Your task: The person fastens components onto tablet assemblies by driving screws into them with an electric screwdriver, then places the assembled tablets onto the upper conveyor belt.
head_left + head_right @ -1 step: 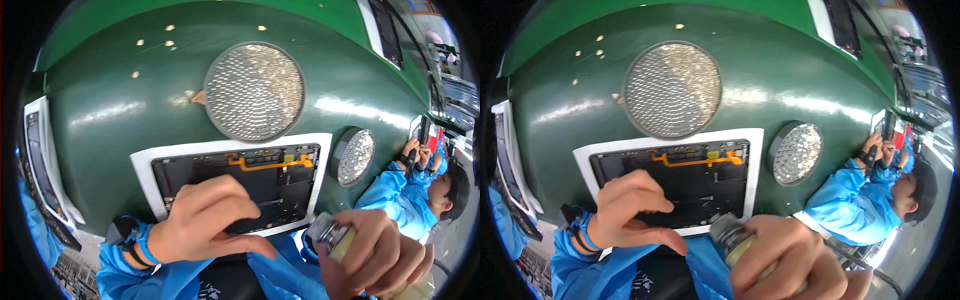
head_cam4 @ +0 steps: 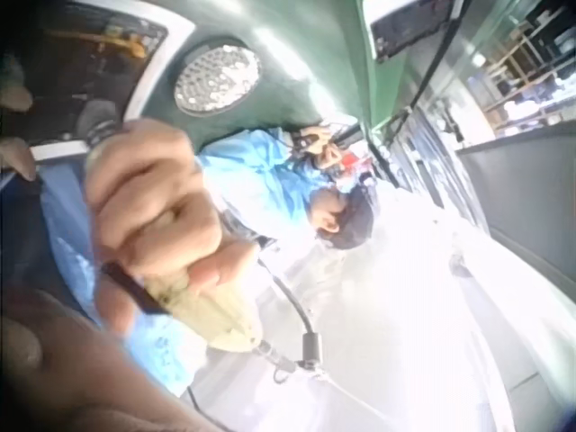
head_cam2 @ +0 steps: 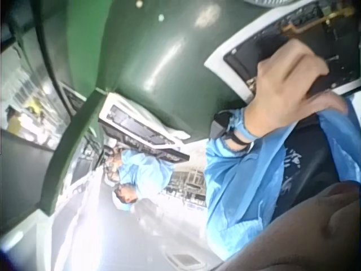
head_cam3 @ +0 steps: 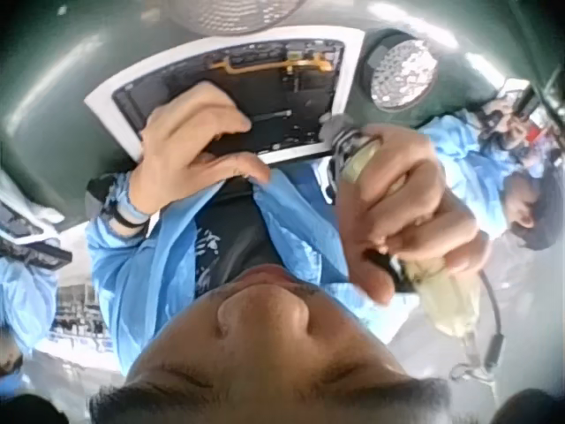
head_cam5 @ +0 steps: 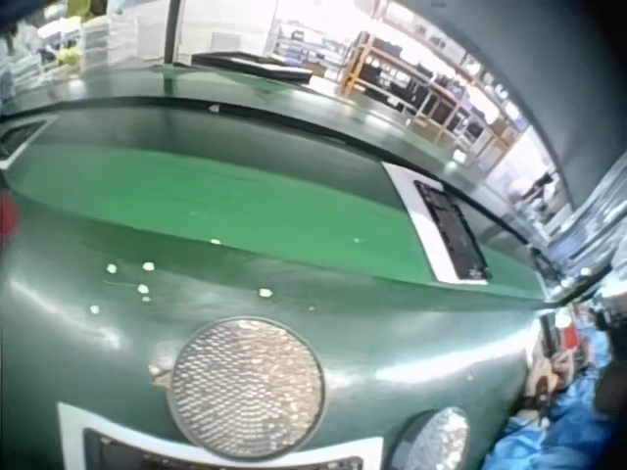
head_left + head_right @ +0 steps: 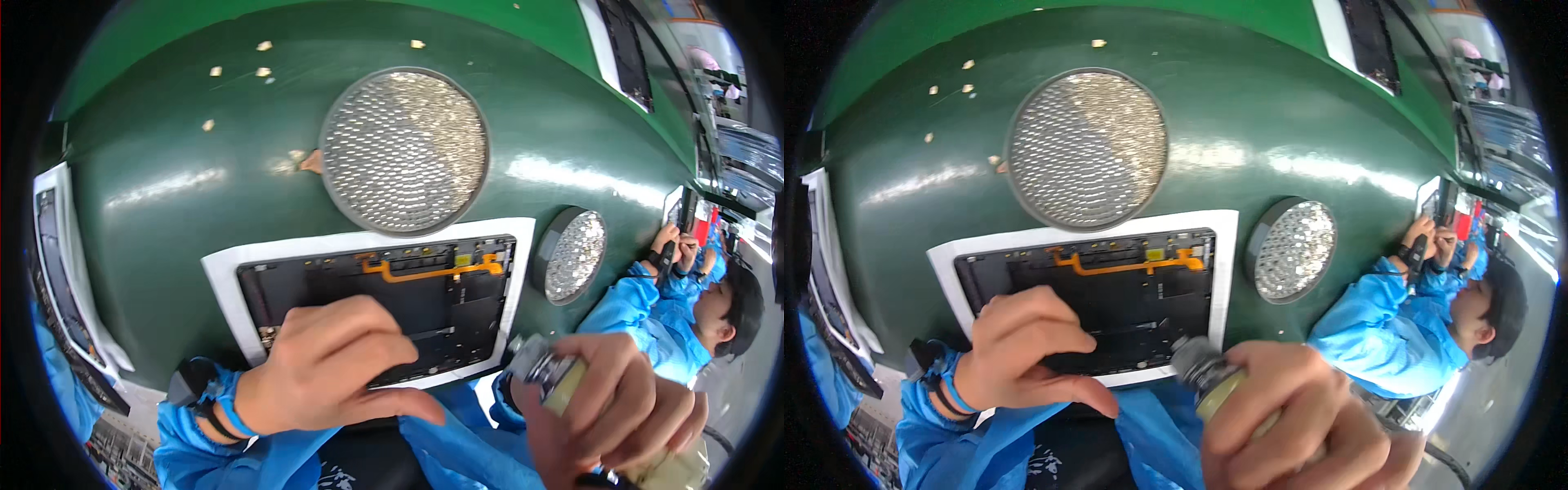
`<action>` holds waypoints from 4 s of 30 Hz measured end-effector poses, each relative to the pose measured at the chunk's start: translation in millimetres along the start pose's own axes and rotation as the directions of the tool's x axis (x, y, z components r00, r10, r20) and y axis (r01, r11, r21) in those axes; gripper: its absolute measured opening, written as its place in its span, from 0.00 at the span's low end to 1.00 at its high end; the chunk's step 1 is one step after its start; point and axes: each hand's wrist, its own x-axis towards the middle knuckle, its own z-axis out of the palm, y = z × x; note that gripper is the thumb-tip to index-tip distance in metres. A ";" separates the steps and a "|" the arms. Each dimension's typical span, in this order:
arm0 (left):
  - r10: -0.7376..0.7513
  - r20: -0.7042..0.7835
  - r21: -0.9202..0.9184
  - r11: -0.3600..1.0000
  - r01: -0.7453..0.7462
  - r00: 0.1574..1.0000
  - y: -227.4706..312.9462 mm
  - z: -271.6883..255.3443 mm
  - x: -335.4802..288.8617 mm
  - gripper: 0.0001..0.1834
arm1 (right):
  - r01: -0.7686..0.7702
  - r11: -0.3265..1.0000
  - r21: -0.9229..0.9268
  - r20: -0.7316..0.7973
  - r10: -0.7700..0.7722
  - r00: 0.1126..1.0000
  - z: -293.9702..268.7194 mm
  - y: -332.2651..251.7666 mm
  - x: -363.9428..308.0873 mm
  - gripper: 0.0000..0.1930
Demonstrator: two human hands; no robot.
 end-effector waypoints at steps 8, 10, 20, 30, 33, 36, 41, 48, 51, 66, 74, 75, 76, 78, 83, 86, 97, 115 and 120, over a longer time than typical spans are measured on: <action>-0.068 0.210 0.231 0.973 0.018 0.975 -0.9 3.8 7.3 0.28 | -0.134 0.959 -0.251 -0.074 0.119 0.990 -44.5 20.6 2.4 0.34; -0.082 0.208 0.215 0.976 0.036 0.975 -3.5 6.9 6.9 0.26 | -0.154 0.962 -0.224 0.016 0.162 0.987 -55.2 23.9 3.5 0.33; -0.072 0.227 0.231 0.973 0.018 0.971 -4.8 14.1 16.0 0.22 | -0.122 0.934 -0.336 -0.235 0.042 0.971 -44.3 41.4 -9.9 0.41; -0.074 0.225 0.259 0.966 0.014 0.971 -3.7 14.5 17.3 0.16 | -0.170 0.953 -0.252 0.086 0.197 0.977 -59.0 43.3 3.1 0.29; -0.060 0.201 0.224 0.974 0.013 0.978 -9.4 16.4 10.3 0.15 | -0.179 0.932 -0.314 0.026 0.197 0.980 -51.9 48.1 -0.2 0.28; -0.083 0.217 0.246 0.969 0.027 0.973 -4.6 13.6 12.0 0.16 | -0.185 0.924 -0.335 0.030 0.206 0.978 -50.3 46.2 1.7 0.29; -0.050 0.179 0.306 0.952 -0.007 0.983 -8.2 26.2 7.5 0.15 | -0.111 0.941 -0.318 0.087 0.146 0.986 -59.7 51.3 -0.1 0.35; 0.184 0.115 0.460 0.861 -0.217 0.976 28.3 5.7 2.9 0.17 | -0.004 0.967 -0.256 -0.113 -0.025 0.993 -28.6 5.0 16.5 0.28; 0.257 -0.030 0.681 0.713 -0.168 0.966 11.5 -6.4 7.8 0.22 | -0.125 0.975 -0.186 0.171 0.158 0.973 -31.6 -2.0 18.5 0.34; 0.159 0.011 0.620 0.773 -0.132 0.987 -9.9 -6.2 14.7 0.23 | -0.152 0.980 -0.127 0.190 0.174 0.966 -28.4 22.7 12.1 0.36; 0.240 -0.065 0.714 0.690 -0.123 0.968 -16.7 16.8 11.8 0.23 | -0.142 0.981 -0.132 0.194 0.166 0.967 -38.5 20.8 8.4 0.35; 0.263 -0.104 0.735 0.670 -0.104 0.959 -16.3 19.2 11.9 0.21 | -0.140 0.983 -0.123 0.210 0.163 0.964 -40.0 20.0 9.0 0.35; 0.265 -0.105 0.734 0.671 -0.105 0.959 -14.9 19.5 12.1 0.21 | -0.139 0.982 -0.125 0.211 0.163 0.964 -41.1 19.7 8.6 0.35; 0.190 -0.080 0.746 0.662 -0.067 0.979 -9.8 17.1 12.8 0.21 | -0.151 0.982 -0.114 0.196 0.171 0.965 -42.3 19.2 8.1 0.34; 0.195 -0.074 0.722 0.687 -0.082 0.978 -9.6 17.9 18.3 0.22 | -0.127 0.982 -0.137 0.147 0.147 0.978 -37.6 13.3 15.3 0.31; 0.196 -0.086 0.734 0.676 -0.071 0.977 -9.2 20.6 18.9 0.23 | -0.117 0.980 -0.161 0.119 0.137 0.983 -32.5 10.7 21.1 0.30; -0.025 -0.067 0.775 0.629 0.068 0.997 3.4 12.1 4.4 0.29 | -0.023 0.981 -0.191 0.182 0.058 0.982 -33.0 49.8 14.0 0.34; -0.038 -0.088 0.786 0.611 0.093 0.995 3.0 15.9 6.0 0.30 | -0.021 0.958 -0.286 0.198 0.081 0.977 -29.5 47.7 13.7 0.32; -0.040 -0.126 0.778 0.616 0.124 0.991 -0.7 24.4 6.8 0.32 | -0.003 0.985 -0.172 0.095 0.019 0.995 -19.7 30.6 4.9 0.32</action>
